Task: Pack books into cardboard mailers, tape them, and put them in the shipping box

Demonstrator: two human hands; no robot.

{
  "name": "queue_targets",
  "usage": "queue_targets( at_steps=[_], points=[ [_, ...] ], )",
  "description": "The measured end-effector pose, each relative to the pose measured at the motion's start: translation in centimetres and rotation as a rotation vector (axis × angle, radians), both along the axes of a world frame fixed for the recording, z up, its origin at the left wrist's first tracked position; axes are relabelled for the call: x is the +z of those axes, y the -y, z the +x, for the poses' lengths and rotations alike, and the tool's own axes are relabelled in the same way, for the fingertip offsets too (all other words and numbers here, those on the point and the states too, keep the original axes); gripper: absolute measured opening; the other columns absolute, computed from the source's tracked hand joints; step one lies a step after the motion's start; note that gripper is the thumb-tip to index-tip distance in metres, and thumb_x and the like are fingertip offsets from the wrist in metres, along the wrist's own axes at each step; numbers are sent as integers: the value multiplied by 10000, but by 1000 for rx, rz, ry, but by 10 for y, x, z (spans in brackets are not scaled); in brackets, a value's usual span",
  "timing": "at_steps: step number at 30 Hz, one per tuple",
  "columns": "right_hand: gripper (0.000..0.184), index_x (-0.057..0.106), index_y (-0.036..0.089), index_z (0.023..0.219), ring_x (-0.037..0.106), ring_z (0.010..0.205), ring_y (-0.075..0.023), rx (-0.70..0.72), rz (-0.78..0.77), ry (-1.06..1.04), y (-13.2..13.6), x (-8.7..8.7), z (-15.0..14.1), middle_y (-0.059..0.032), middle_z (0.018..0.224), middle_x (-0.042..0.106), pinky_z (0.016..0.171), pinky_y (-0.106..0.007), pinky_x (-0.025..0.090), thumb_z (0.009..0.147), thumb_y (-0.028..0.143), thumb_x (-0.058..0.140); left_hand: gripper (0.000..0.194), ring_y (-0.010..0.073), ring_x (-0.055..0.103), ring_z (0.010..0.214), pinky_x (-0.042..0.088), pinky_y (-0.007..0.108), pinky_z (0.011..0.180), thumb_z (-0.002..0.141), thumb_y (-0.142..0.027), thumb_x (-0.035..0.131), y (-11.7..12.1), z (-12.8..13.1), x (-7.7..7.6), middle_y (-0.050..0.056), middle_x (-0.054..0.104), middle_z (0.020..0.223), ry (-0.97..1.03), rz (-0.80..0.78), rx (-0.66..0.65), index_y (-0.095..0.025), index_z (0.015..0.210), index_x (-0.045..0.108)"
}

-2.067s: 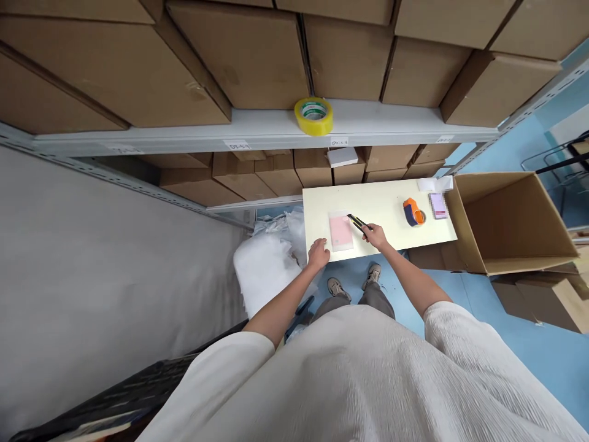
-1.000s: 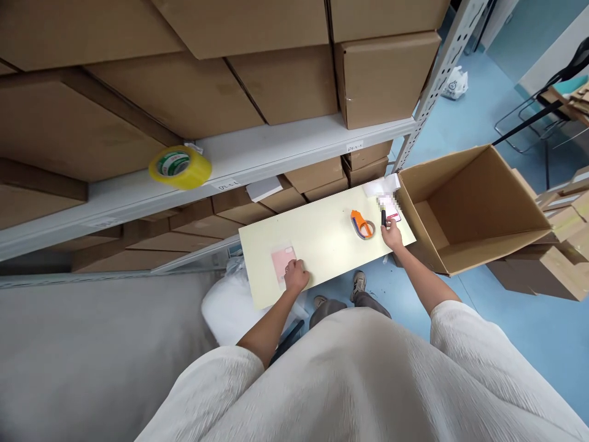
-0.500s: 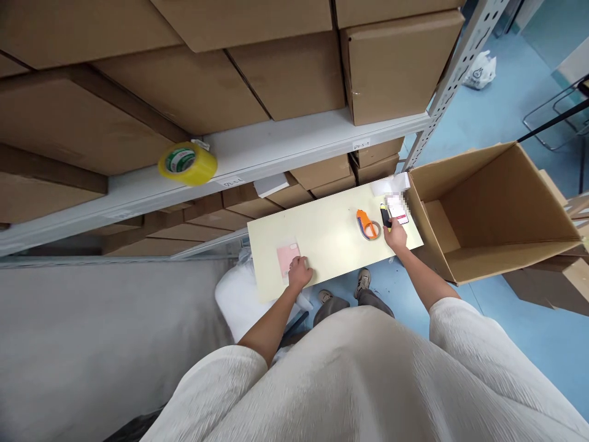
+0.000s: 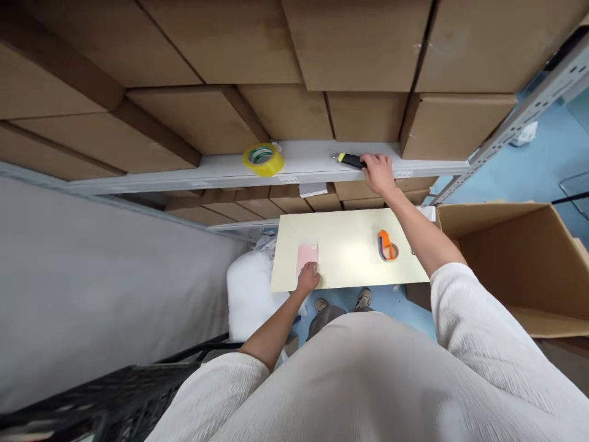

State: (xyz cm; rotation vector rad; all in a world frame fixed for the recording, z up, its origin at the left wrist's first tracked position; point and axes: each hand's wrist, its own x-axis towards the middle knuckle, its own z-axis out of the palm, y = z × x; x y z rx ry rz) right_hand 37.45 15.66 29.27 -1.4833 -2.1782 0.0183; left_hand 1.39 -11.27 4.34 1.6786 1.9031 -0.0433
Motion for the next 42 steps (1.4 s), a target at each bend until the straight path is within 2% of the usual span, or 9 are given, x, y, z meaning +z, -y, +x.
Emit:
queue_targets(
  at_steps=[7, 13, 16, 20, 24, 27, 33, 39, 42],
  points=[
    [425, 615, 205, 1360, 527, 1264, -404, 16, -14, 14, -34, -7, -2, -177, 1313, 704, 1107, -629, 353, 946, 214, 517, 485, 313, 570, 1449, 456, 426, 1216, 903, -146, 594, 11, -35, -2, 141, 570, 1576, 4, -7, 112, -227, 1378, 651],
    [341, 654, 240, 1297, 484, 1409, -397, 40, 102, -52, 7, -11, -37, -172, 1525, 600, 1134, -633, 365, 999, 228, 489, 510, 323, 596, 1410, 472, 426, 1185, 925, -174, 565, -1, -67, -3, 145, 586, 1559, 18, -21, 164, -215, 1430, 622],
    [297, 688, 238, 1233, 566, 1334, -353, 136, -22, -163, 54, -43, -79, -150, 1417, 674, 1120, -575, 429, 1017, 229, 485, 560, 344, 592, 1427, 472, 432, 1175, 916, -186, 590, -13, -83, -6, 168, 578, 1578, 24, -45, 260, -195, 1476, 592],
    [265, 735, 233, 1170, 685, 1123, -274, 161, -410, -362, 123, -122, -145, -108, 1241, 755, 1045, -453, 539, 996, 245, 535, 566, 346, 615, 1414, 468, 410, 1163, 896, -200, 638, -31, -101, -16, 193, 611, 1541, 51, -79, 325, -176, 1460, 598],
    [253, 759, 233, 1109, 727, 993, -228, -116, -861, -454, 178, -201, -199, -78, 1141, 793, 992, -390, 581, 927, 212, 584, 475, 312, 655, 1360, 487, 371, 1115, 916, -221, 641, -51, -109, -26, 178, 667, 1469, 103, -114, 337, -178, 1388, 632],
    [249, 762, 239, 1091, 729, 1043, -248, -334, -1049, -512, 203, -237, -226, -70, 1107, 796, 1014, -404, 577, 866, 218, 655, 452, 273, 700, 1278, 514, 343, 1045, 912, -233, 662, -63, -107, -35, 118, 744, 1354, 179, -164, 374, -214, 1362, 636],
    [339, 750, 237, 1125, 728, 1018, -256, -590, -1187, -659, 214, -263, -255, -48, 1010, 769, 985, -387, 574, 787, 247, 723, 236, 309, 719, 1235, 540, 394, 998, 896, -272, 716, -69, -101, -46, 128, 763, 1282, 256, -183, 352, -237, 1129, 702],
    [351, 733, 201, 1091, 713, 960, -235, -710, -1185, -717, 211, -264, -269, -57, 1001, 758, 918, -356, 576, 744, 250, 721, 260, 282, 749, 1133, 558, 390, 985, 914, -212, 675, -62, -102, -43, 83, 787, 1167, 422, -158, 354, -254, 1170, 658],
    [355, 735, 201, 1078, 707, 942, -225, -717, -1188, -733, 206, -262, -278, -52, 993, 764, 870, -333, 579, 731, 275, 736, 324, 272, 740, 1166, 556, 369, 991, 902, -193, 676, -67, -108, -39, 82, 773, 1236, 464, -141, 357, -255, 1217, 633]
  ],
)
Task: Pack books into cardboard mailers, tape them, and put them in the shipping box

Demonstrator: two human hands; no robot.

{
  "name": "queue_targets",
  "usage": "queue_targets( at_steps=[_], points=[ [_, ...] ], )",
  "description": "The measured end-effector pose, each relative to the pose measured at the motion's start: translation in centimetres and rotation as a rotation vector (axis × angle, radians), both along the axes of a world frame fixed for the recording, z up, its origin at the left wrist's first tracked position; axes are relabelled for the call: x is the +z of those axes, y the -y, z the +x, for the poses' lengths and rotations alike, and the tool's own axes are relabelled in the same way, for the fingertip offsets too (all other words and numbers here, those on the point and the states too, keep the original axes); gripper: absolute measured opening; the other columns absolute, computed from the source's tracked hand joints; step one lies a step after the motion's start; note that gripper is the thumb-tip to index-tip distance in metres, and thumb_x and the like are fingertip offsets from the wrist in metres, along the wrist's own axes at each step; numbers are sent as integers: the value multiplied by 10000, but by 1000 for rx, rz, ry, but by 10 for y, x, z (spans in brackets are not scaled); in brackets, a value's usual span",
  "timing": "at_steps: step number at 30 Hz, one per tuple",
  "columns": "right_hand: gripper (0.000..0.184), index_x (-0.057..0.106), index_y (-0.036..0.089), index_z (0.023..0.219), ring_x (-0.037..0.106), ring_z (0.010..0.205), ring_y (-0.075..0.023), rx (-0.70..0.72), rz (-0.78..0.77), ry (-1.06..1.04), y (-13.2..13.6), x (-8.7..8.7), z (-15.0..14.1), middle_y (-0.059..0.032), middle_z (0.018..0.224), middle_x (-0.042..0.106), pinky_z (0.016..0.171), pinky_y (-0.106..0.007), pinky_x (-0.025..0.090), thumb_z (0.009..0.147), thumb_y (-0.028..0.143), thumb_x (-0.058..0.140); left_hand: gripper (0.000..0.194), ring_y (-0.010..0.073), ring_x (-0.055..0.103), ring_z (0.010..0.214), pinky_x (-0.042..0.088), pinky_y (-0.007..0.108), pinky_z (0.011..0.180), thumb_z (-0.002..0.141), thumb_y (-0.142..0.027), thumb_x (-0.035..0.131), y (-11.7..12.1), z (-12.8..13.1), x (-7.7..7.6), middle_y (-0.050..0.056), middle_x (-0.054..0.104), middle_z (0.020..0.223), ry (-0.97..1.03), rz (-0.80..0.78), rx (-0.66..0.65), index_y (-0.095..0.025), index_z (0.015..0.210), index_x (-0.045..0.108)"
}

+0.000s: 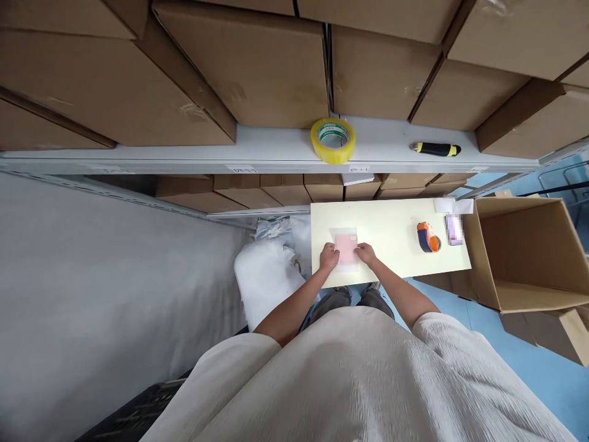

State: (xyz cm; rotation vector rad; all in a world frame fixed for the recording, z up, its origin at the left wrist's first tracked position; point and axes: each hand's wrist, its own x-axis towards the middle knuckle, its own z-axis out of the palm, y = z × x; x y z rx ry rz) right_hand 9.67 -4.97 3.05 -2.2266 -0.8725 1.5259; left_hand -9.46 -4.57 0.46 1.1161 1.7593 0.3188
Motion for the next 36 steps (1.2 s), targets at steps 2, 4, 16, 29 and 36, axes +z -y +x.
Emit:
queue_targets(
  at_steps=[2, 4, 16, 29, 36],
  points=[
    [389, 735, 201, 1106, 709, 948, -221, -17, 5, -16, -7, 1, -8, -56, 1026, 769, 852, -322, 580, 728, 291, 747, 363, 276, 722, 1221, 552, 368, 1010, 898, -188, 674, -8, -7, 3, 93, 752, 1318, 19, 14, 4, -252, 1251, 620],
    [439, 730, 198, 1157, 710, 965, -218, -45, 17, -41, -16, 3, -18, -68, 1091, 768, 852, -319, 581, 732, 304, 757, 407, 272, 704, 1271, 543, 364, 1044, 890, -172, 670, -17, -15, 5, 92, 741, 1356, 41, 31, 12, -249, 1284, 609],
    [463, 749, 226, 1220, 694, 1147, -252, -27, 125, -174, -77, 8, -66, -86, 1286, 749, 974, -353, 578, 769, 324, 778, 469, 262, 670, 1363, 522, 366, 1148, 870, -175, 682, -68, -59, -2, 65, 732, 1410, 119, 100, 107, -258, 1329, 636],
    [318, 769, 243, 1117, 710, 1130, -245, 6, 142, -187, -64, 25, -51, -77, 1322, 752, 944, -374, 592, 808, 312, 747, 483, 308, 496, 1526, 380, 444, 1302, 853, -105, 654, -58, -65, 8, 122, 565, 1571, -88, 237, -21, -229, 1319, 660],
    [229, 757, 228, 1019, 742, 1042, -241, -9, 149, -198, -53, 53, -23, -84, 1133, 791, 824, -324, 587, 795, 275, 761, 438, 283, 565, 1453, 394, 413, 1285, 890, -115, 605, -41, -57, 33, 120, 619, 1488, -91, 290, -28, -225, 1310, 660]
  ],
)
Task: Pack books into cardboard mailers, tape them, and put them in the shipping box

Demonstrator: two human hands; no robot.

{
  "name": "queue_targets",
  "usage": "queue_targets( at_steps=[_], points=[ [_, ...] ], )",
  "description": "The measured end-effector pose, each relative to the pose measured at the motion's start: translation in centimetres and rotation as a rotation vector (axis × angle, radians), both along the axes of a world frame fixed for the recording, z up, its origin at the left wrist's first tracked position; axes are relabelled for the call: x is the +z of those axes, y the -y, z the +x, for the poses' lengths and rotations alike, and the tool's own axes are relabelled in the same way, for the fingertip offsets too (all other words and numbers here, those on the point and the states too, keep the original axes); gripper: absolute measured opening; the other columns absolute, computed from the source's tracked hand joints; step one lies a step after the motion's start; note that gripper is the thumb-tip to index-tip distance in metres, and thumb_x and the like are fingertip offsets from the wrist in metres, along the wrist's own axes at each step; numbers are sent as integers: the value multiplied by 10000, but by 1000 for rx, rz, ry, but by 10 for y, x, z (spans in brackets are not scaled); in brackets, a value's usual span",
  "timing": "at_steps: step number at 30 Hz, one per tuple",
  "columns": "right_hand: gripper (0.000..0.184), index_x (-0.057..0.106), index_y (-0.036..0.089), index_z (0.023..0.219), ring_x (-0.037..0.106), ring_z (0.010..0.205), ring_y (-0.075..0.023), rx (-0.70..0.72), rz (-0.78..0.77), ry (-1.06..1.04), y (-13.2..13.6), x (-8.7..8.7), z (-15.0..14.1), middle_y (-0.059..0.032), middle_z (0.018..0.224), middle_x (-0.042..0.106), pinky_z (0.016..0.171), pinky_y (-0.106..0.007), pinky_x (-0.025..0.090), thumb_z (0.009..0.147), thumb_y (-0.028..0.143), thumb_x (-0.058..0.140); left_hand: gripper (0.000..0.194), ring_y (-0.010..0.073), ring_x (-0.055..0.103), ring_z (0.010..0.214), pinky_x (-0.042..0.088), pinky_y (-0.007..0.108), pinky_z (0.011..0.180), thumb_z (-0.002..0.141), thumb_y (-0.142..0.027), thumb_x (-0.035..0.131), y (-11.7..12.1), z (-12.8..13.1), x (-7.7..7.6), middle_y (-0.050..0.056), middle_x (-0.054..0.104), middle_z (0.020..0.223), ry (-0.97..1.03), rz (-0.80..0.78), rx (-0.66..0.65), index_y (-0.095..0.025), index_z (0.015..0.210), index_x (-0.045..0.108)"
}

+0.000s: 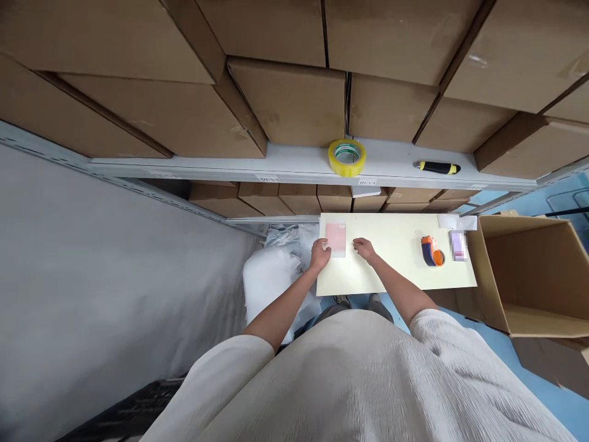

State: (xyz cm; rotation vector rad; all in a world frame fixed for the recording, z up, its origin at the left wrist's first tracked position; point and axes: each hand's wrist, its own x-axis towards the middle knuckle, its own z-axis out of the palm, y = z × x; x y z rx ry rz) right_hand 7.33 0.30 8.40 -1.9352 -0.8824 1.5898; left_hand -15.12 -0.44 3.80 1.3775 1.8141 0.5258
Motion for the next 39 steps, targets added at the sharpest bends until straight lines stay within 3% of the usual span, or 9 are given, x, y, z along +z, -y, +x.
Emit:
queue_targets(
  at_steps=[12, 16, 20, 26, 31, 35, 39],
  points=[
    [160, 748, 219, 979, 752, 926, -204, 102, 75, -71, 51, 28, 77, -75, 1064, 798, 745, -277, 542, 820, 229, 740, 452, 273, 638, 1372, 498, 418, 1200, 911, -116, 581, 75, 70, 34, 124, 689, 1420, 57, 35, 34, -207, 1345, 670],
    [157, 749, 218, 973, 746, 900, -204, 203, 110, -70, 69, 28, 99, -77, 1041, 794, 761, -295, 545, 818, 214, 724, 461, 274, 641, 1357, 498, 434, 1207, 916, -115, 585, 108, 94, 48, 118, 695, 1405, 56, 80, 85, -214, 1358, 673],
    [134, 735, 212, 944, 727, 831, -191, 389, 186, -26, 83, 25, 94, -56, 966, 784, 822, -325, 566, 813, 218, 703, 448, 274, 607, 1407, 452, 428, 1253, 930, -116, 583, 152, 99, 68, 127, 676, 1435, 21, 170, 144, -201, 1361, 673],
    [148, 741, 220, 949, 720, 815, -188, 778, 433, -50, 111, 29, 32, -41, 962, 796, 896, -367, 606, 836, 247, 649, 453, 285, 591, 1426, 450, 473, 1257, 946, -126, 569, 239, 64, 103, 124, 673, 1446, -84, 301, 246, -204, 1385, 649],
    [216, 777, 216, 1010, 751, 919, -205, 1107, 624, -94, 156, 41, -44, -64, 1070, 819, 964, -391, 607, 886, 235, 601, 444, 289, 617, 1398, 462, 495, 1249, 957, -141, 573, 321, 25, 128, 132, 695, 1423, -147, 370, 470, -198, 1392, 643],
    [247, 793, 221, 1058, 757, 957, -216, 1343, 762, -150, 219, 57, -110, -74, 1092, 823, 971, -407, 611, 915, 224, 592, 432, 286, 631, 1383, 486, 496, 1227, 972, -152, 575, 408, 2, 147, 136, 697, 1424, -199, 408, 653, -201, 1396, 641],
    [284, 789, 210, 1103, 748, 1040, -219, 1515, 896, -270, 311, 79, -171, -98, 1175, 804, 995, -412, 608, 934, 207, 561, 429, 286, 625, 1391, 493, 498, 1217, 985, -163, 579, 514, -14, 168, 129, 693, 1435, -280, 443, 783, -216, 1407, 638]
  ],
)
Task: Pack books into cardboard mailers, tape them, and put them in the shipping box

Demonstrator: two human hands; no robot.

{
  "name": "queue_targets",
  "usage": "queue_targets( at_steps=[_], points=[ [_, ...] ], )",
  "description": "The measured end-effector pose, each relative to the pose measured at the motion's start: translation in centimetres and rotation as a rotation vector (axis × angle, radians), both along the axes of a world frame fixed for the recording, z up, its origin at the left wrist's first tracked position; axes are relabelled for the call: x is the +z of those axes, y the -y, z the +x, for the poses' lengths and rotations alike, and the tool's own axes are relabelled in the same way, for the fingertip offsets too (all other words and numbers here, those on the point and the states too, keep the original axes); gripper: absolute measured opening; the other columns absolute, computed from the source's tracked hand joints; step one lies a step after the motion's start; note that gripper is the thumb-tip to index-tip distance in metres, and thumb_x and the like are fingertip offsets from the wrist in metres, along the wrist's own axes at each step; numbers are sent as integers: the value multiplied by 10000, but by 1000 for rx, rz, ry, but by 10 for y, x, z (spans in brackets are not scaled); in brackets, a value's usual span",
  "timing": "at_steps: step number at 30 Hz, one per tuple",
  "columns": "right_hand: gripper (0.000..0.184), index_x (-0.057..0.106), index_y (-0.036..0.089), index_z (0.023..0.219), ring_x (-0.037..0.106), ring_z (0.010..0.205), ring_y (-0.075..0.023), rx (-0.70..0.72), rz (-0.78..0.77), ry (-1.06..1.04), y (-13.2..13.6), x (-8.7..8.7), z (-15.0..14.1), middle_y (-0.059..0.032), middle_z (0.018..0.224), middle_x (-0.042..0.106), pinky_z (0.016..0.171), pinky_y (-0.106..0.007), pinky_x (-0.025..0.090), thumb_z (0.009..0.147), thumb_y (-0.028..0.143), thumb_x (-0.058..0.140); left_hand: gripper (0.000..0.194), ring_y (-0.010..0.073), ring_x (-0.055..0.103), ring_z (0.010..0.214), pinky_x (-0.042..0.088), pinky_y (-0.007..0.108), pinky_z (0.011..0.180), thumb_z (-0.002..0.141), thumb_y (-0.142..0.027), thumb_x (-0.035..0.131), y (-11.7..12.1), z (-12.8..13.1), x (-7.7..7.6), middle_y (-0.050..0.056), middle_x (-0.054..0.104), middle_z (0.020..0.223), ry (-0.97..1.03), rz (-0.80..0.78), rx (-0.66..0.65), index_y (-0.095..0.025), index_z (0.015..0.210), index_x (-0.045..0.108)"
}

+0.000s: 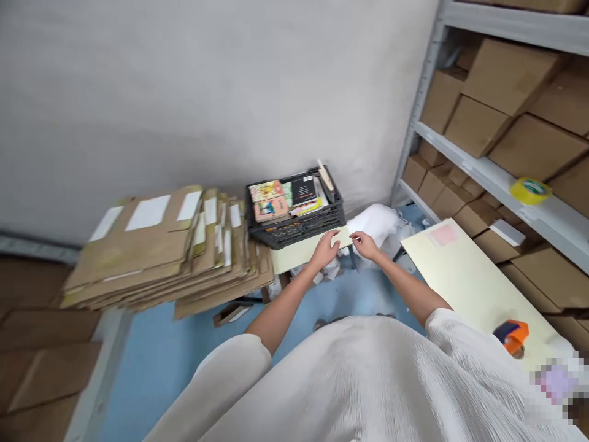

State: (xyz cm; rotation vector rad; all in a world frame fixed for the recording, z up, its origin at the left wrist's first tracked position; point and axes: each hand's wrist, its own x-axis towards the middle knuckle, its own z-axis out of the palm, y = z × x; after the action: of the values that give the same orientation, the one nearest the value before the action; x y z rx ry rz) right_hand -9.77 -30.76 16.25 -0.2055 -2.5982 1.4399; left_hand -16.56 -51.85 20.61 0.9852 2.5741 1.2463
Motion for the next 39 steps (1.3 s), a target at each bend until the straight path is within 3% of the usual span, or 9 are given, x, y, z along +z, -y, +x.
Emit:
queue_targets(
  at_steps=[5, 9, 13, 18, 21, 24, 29, 33, 39],
  points=[
    [297, 780, 216, 1145, 726, 992, -206, 165, 9, -114, 132, 26, -52, -97, 1210, 771, 943, -394, 616, 960, 234, 548, 439, 277, 621, 1389, 489, 495, 1221, 986, -139, 554, 138, -15, 26, 125, 688, 1441, -126, 27, 76, -216, 1412, 627],
    [308, 779, 215, 1176, 702, 1001, -219, 303, 11, -211, 229, 47, -81, -106, 1193, 749, 893, -386, 613, 965, 243, 556, 434, 269, 617, 1392, 482, 484, 1232, 978, -127, 534, 234, -21, 47, 127, 687, 1431, -212, 52, 154, -211, 1394, 626],
    [335, 771, 222, 1211, 673, 1150, -259, 422, 77, -319, 309, 77, -103, -115, 1236, 723, 1016, -451, 578, 963, 227, 545, 427, 253, 631, 1372, 492, 459, 1218, 988, -127, 497, 313, -19, 69, 118, 697, 1415, -292, 81, 249, -217, 1383, 633],
    [368, 738, 213, 1312, 563, 1364, -328, 485, 352, -395, 386, 121, -118, -162, 1436, 642, 1167, -521, 464, 992, 284, 571, 407, 268, 646, 1319, 509, 462, 1174, 979, -103, 461, 389, -20, 95, 101, 735, 1314, -421, 22, 458, -236, 1281, 699],
    [437, 688, 197, 1414, 516, 1404, -372, 530, 517, -376, 423, 145, -129, -184, 1547, 579, 1158, -551, 447, 1012, 338, 590, 433, 276, 638, 1329, 503, 456, 1174, 976, -97, 439, 424, -30, 108, 112, 726, 1318, -454, -60, 558, -236, 1285, 707],
    [497, 642, 171, 1477, 468, 1469, -395, 559, 603, -343, 454, 161, -145, -204, 1627, 522, 1185, -584, 409, 1030, 380, 592, 502, 307, 526, 1498, 400, 502, 1276, 959, -142, 504, 452, -48, 116, 141, 629, 1532, -436, -227, 605, -221, 1433, 648],
    [698, 544, 165, 1585, 356, 1582, -429, 571, 702, -259, 483, 165, -165, -227, 1736, 400, 1252, -653, 309, 984, 490, 687, 660, 369, 249, 1683, 174, 644, 1352, 985, -375, 603, 482, -73, 116, 155, 368, 1782, -254, -509, 595, -233, 1621, 501],
    [693, 540, 175, 1575, 360, 1584, -426, 577, 740, -195, 484, 156, -167, -227, 1710, 444, 1222, -671, 350, 995, 528, 677, 618, 377, 354, 1631, 226, 634, 1327, 1007, -491, 632, 497, -82, 106, 166, 458, 1729, -277, -520, 548, -256, 1573, 556],
    [578, 576, 179, 1515, 419, 1524, -422, 578, 808, -305, 479, 153, -168, -239, 1627, 531, 1187, -648, 388, 1063, 539, 590, 434, 385, 569, 1438, 325, 586, 1271, 1047, -528, 608, 504, -88, 101, 210, 688, 1464, -481, -346, 472, -238, 1356, 704]
  ],
)
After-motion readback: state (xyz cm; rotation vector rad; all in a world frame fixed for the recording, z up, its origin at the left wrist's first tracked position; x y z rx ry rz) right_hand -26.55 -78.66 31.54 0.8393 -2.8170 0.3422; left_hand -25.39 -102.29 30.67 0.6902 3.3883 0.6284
